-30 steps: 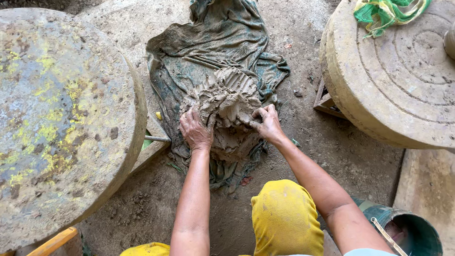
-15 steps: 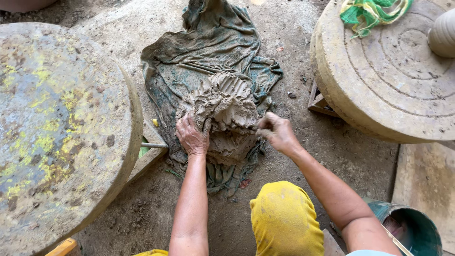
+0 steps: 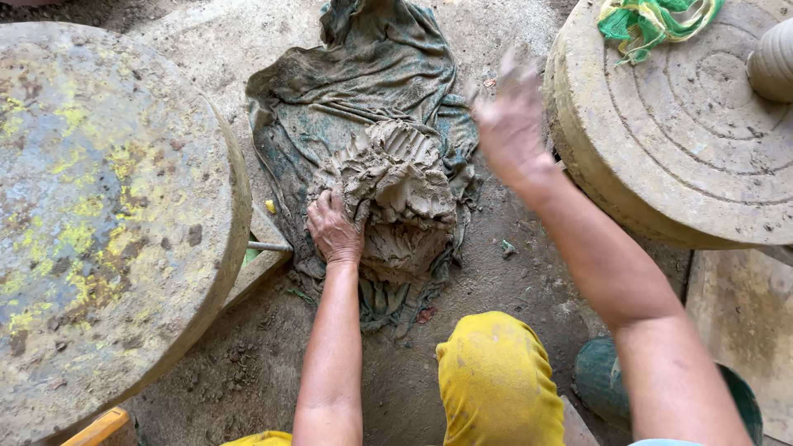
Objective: The person kneads a large mass of clay by hand on a fabric-covered surface, repeatedly folding, pressing, and pushing the clay.
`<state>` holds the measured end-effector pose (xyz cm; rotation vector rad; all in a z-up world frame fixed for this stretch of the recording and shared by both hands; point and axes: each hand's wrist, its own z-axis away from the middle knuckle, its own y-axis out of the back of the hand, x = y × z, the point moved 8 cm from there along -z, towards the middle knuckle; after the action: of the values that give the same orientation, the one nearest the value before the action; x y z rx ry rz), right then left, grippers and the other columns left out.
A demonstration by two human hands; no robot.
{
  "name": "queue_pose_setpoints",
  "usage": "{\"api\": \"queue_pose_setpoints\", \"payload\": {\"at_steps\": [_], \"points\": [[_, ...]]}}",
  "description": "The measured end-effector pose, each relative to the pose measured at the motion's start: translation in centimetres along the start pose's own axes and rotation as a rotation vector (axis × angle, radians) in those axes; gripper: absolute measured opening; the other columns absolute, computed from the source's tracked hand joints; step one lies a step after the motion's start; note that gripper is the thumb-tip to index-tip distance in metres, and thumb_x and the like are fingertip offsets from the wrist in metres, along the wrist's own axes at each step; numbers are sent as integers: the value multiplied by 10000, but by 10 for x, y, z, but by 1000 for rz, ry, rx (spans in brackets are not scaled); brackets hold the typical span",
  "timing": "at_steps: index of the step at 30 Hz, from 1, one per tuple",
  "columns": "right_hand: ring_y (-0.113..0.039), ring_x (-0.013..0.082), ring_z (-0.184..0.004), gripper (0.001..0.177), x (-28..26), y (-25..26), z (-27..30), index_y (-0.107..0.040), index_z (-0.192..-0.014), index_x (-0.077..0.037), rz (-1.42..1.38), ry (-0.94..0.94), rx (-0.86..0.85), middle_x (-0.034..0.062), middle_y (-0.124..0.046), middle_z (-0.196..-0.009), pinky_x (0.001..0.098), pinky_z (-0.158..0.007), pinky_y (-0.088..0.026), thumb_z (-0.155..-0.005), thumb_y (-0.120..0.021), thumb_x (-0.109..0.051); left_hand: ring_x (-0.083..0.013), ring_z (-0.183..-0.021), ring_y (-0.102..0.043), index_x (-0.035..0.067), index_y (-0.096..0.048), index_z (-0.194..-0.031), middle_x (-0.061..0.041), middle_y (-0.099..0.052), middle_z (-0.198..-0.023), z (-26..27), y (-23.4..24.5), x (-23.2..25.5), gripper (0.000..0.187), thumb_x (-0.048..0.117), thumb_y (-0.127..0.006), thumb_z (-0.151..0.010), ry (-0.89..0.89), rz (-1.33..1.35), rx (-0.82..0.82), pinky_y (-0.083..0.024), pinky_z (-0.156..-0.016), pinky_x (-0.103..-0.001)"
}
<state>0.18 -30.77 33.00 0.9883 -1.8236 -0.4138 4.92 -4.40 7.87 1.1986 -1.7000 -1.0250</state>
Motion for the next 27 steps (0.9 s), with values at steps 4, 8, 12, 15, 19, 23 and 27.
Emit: {"api": "queue_pose_setpoints", "payload": {"at_steps": [4,8,12,15,19,23,27], "points": [[-431,347,-1364,590,-39,-54,26,-440,-1494,-201,-1077,-306,-752,206,-363,-1532,431,-1133,-423,-946,-655,-172,-317,-1162,-553,138,-587,-1241,-112,-590,-1224,-13,3,0,526,309,-865,-828,31,121,0,-507,-943,-476],[-226,410,-1473,1309,-128,-74,64,-208,-1568,-65,-1070,-81,-792,271,-204,-1583,564,-1145,-208,-576,-999,-389,-266,-1186,-577,169,-625,-1200,-52,-620,-1245,-8,-5,-4,560,45,-805,-685,34,65,29,-516,-986,-420],[-362,369,-1378,1074,-176,-149,102,-349,-1485,16,-933,-156,-685,248,-378,-1502,469,-1165,-339,-634,-932,-285,-270,-1198,-573,143,-621,-1216,-68,-622,-1258,-7,-20,-2,488,31,-793,-774,51,33,78,-511,-987,-425],[-515,293,-1288,821,-194,-183,126,-467,-1486,3,-838,-159,-510,197,-528,-1438,409,-1128,-468,-724,-772,-28,-296,-1190,-556,123,-612,-1210,-85,-611,-1249,-6,-19,-1,475,58,-804,-781,73,82,90,-495,-976,-456],[-573,264,-1112,774,-198,-185,150,-523,-1371,-39,-951,-308,-636,171,-600,-1268,417,-1006,-513,-676,-847,-137,-274,-1219,-538,153,-599,-1219,-54,-588,-1272,-8,-9,3,594,7,-798,-678,74,-16,-9,-483,-1008,-429],[-659,200,-958,296,-195,-156,163,-681,-1130,-92,-1026,-284,-734,83,-697,-1051,389,-910,-602,-844,-681,-15,-303,-1255,-509,143,-535,-1254,-84,-540,-1296,-8,0,7,659,93,-858,-682,91,5,-86,-461,-1026,-453],[-674,184,-880,207,-206,-87,197,-682,-981,-160,-1440,-225,-865,20,-725,-1033,461,-819,-545,-821,-812,-181,-319,-1274,-467,138,-484,-1297,-101,-494,-1336,-6,-25,-4,739,330,-867,-694,99,108,-162,-429,-1054,-476]]}}
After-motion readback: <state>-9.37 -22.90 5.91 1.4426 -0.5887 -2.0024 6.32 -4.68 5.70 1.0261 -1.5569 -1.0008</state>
